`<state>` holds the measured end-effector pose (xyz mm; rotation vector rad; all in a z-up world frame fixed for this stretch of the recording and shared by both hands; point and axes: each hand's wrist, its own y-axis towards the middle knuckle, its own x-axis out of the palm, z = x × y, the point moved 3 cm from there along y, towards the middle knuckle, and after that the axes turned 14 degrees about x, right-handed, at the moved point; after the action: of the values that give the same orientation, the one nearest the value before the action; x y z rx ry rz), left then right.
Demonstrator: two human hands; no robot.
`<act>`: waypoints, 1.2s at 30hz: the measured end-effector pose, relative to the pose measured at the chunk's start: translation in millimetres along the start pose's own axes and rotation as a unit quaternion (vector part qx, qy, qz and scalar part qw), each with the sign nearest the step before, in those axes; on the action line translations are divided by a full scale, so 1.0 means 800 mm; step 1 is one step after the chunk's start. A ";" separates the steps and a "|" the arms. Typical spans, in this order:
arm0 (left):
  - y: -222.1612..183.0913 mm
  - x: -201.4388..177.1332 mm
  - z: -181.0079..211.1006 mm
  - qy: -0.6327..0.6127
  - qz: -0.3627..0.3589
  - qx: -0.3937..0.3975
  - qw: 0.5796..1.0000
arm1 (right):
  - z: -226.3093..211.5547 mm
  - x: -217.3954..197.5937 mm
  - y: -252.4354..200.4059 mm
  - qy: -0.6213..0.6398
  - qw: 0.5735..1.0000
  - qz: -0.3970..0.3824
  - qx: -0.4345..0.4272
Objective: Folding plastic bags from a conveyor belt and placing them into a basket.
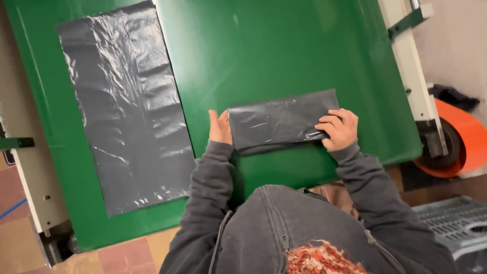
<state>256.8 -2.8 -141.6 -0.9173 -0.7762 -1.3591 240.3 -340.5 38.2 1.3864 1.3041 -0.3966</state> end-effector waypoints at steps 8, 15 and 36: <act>-0.116 0.178 0.079 0.763 -0.173 0.301 0.544 | -0.038 -0.015 -0.016 -0.090 0.994 -0.058 0.035; -0.109 0.134 0.019 0.837 -0.485 0.105 0.232 | -0.137 0.052 -0.042 0.079 0.968 -0.232 -0.050; -0.003 0.126 -0.087 0.798 -0.128 0.230 0.542 | 0.050 0.125 -0.095 0.300 0.748 -0.217 0.550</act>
<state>258.7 -110.5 -83.8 1.0135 0.2805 -1.4700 226.4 -346.7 -92.7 2.2973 2.0872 -1.2694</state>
